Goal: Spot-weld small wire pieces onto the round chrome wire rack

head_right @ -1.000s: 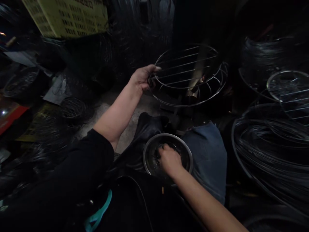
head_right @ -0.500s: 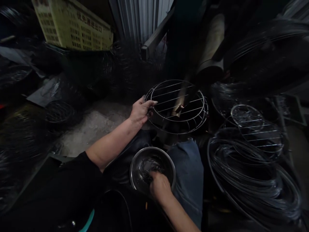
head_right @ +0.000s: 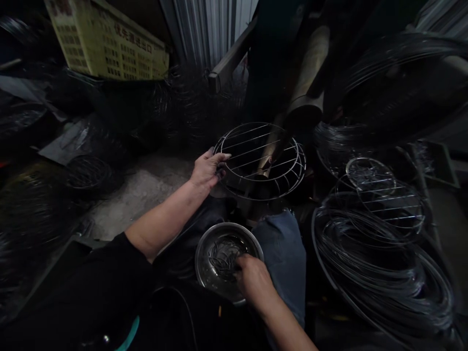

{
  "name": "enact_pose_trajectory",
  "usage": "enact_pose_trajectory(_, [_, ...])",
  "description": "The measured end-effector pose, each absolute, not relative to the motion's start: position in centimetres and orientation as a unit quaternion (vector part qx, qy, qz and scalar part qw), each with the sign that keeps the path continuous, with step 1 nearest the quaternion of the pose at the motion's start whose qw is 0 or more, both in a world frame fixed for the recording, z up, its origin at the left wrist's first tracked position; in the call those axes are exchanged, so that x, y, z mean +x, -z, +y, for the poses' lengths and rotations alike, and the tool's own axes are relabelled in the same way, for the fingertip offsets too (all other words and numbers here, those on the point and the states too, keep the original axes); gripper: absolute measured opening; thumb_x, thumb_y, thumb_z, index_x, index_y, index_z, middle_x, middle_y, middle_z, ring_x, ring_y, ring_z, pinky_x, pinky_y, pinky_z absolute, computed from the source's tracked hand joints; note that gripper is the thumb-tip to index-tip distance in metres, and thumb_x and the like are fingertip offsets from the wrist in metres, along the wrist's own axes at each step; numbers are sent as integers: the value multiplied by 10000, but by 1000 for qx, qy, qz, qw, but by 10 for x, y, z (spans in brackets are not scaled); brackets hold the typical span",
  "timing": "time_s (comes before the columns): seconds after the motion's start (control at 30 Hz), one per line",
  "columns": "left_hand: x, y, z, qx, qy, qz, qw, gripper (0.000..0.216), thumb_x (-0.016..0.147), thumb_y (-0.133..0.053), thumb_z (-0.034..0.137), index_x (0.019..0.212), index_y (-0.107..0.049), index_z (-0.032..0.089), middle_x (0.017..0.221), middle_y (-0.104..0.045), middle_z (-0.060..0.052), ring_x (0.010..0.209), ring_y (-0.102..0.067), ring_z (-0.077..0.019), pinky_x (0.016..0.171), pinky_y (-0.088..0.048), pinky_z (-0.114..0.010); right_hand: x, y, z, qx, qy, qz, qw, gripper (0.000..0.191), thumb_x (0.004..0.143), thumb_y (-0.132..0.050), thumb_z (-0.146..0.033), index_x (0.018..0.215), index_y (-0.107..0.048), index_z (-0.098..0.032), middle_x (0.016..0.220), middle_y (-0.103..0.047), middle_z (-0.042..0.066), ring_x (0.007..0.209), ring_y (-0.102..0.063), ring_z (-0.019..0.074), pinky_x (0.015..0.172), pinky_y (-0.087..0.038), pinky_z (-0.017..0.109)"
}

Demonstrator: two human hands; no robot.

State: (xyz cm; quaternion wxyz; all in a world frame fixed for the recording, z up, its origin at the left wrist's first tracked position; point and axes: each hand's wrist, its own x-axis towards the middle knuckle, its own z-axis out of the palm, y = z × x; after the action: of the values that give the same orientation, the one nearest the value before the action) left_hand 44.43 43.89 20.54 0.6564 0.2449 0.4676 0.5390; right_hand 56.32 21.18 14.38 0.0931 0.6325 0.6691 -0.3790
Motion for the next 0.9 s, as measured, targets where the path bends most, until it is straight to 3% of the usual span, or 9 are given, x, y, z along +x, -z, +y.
enact_pose_trajectory(0.1, [446, -207, 437, 259, -549, 452, 654, 358, 548, -780, 156, 795, -525, 197, 587, -497, 83, 483, -419, -52, 435, -243, -186, 581, -150, 217, 631, 425, 647, 42, 343, 679, -493, -48, 824, -767, -193, 879, -756, 67, 907, -707, 200, 796, -487, 251])
enact_pose_trajectory(0.17, [448, -208, 435, 264, -553, 448, 651, 347, 552, -780, 153, 774, -516, 192, 590, -481, 85, 485, -418, -47, 432, -237, -185, 596, -159, 229, 649, 414, 631, -99, 292, 710, -528, -117, 835, -778, -202, 905, -765, 70, 895, -721, 213, 805, -525, 279])
enact_pose_trajectory(0.27, [451, -210, 434, 253, -556, 458, 646, 388, 551, -801, 150, 860, -571, 190, 620, -491, 85, 501, -439, -46, 438, -252, -188, 615, -179, 261, 682, 300, 562, -360, 241, 743, -661, -363, 874, -786, -205, 893, -765, 74, 830, -729, 242, 786, -570, 338])
enact_pose_trajectory(0.33, [454, -210, 433, 247, -558, 457, 647, 493, 539, -833, 163, 974, -603, 198, 639, -497, 89, 500, -444, -47, 440, -255, -192, 618, -193, 287, 697, 240, 507, -448, 298, 721, -712, -437, 879, -785, -195, 792, -755, 62, 699, -716, 231, 682, -577, 330])
enact_pose_trajectory(0.43, [457, -211, 435, 254, -563, 444, 649, 544, 547, -835, 170, 1038, -603, 207, 644, -491, 93, 488, -440, -49, 436, -257, -200, 610, -206, 319, 712, 214, 439, -504, 300, 710, -735, -404, 873, -779, -155, 666, -717, 50, 537, -661, 197, 521, -532, 288])
enact_pose_trajectory(0.6, [457, -213, 442, 277, -571, 436, 638, 356, 581, -779, 165, 862, -560, 188, 648, -482, 78, 521, -467, -57, 440, -284, -203, 587, -205, 341, 672, 247, 338, -610, 276, 684, -767, -341, 855, -757, -125, 589, -676, 34, 473, -628, 178, 431, -498, 255])
enact_pose_trajectory(0.73, [456, -215, 447, 278, -577, 425, 640, 401, 560, -794, 158, 903, -588, 181, 663, -489, 73, 550, -484, -60, 439, -271, -202, 579, -199, 341, 625, 256, 259, -690, 253, 642, -815, -324, 788, -733, -133, 582, -666, 16, 469, -632, 164, 441, -523, 246])
enact_pose_trajectory(0.9, [458, -213, 454, 274, -573, 427, 644, 448, 558, -801, 157, 963, -612, 174, 655, -506, 70, 540, -474, -63, 436, -263, -210, 577, -192, 344, 606, 224, 254, -719, 235, 644, -830, -313, 764, -726, -140, 611, -670, 7, 499, -652, 162, 481, -544, 250])
